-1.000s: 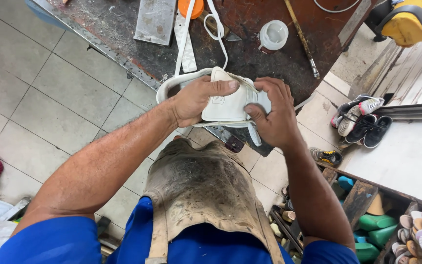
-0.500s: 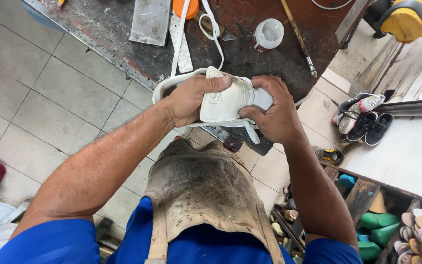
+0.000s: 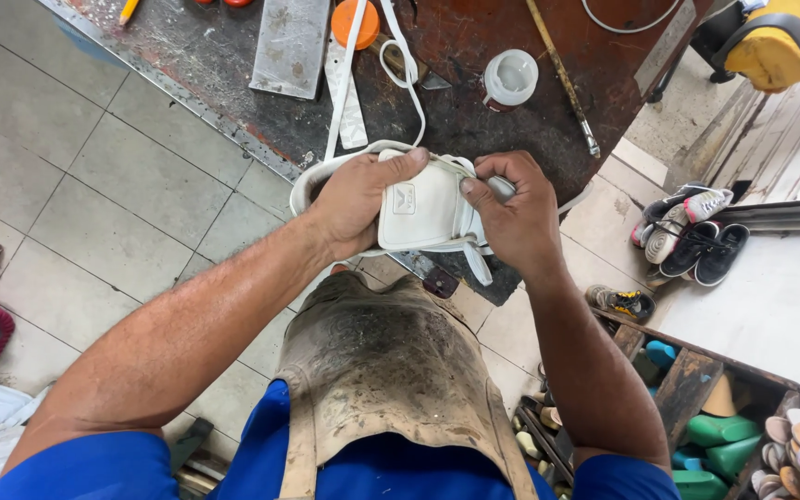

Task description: Applying glue to a shoe and a patch, then assembling them at a repair bench

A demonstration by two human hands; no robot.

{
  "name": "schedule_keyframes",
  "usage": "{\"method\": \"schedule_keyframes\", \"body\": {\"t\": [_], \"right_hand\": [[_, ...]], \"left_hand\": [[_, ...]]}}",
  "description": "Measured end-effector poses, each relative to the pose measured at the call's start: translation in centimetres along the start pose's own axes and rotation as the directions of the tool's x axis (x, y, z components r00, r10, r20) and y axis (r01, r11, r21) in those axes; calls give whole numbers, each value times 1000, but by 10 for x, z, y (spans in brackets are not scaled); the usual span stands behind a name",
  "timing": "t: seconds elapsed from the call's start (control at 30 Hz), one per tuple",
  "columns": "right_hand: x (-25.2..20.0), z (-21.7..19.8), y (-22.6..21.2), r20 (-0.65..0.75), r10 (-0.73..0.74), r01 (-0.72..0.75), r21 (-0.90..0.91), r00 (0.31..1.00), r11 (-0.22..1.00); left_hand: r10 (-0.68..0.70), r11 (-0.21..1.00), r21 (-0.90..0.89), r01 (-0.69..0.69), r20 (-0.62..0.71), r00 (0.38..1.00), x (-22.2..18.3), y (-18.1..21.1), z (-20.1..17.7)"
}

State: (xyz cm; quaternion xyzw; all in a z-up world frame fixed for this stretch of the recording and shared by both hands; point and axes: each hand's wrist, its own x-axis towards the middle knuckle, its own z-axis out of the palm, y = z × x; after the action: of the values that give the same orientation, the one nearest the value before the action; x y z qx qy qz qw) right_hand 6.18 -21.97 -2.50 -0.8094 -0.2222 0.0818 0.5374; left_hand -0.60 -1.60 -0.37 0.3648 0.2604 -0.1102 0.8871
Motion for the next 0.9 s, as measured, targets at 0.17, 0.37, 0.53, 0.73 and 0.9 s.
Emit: {"method": "schedule_keyframes", "body": {"t": [0.17,0.37,0.53,0.73,0.9], "right_hand": [[-2,5,-5,-68,-49,40,-130,996,991],[-2,8,-6,-75,-43,35,-111,996,993],[-3,5,-6,-48,-46,41,-93,998,995],[-3,-1,-7,25,-98,100,-151,995,983],[-11,-1,-1,53,-158,165,-192,986,968]], "left_hand": [[59,997,-56,-59,-2,998,-7,-2,6],[106,994,-24,-105,33,994,8,-18,-10],[55,998,-45,-51,74,996,-1,-9,-3],[25,1000,-16,-24,109,994,-4,0,2],[-6,998,67,-4,141,990,-7,2,2]]}}
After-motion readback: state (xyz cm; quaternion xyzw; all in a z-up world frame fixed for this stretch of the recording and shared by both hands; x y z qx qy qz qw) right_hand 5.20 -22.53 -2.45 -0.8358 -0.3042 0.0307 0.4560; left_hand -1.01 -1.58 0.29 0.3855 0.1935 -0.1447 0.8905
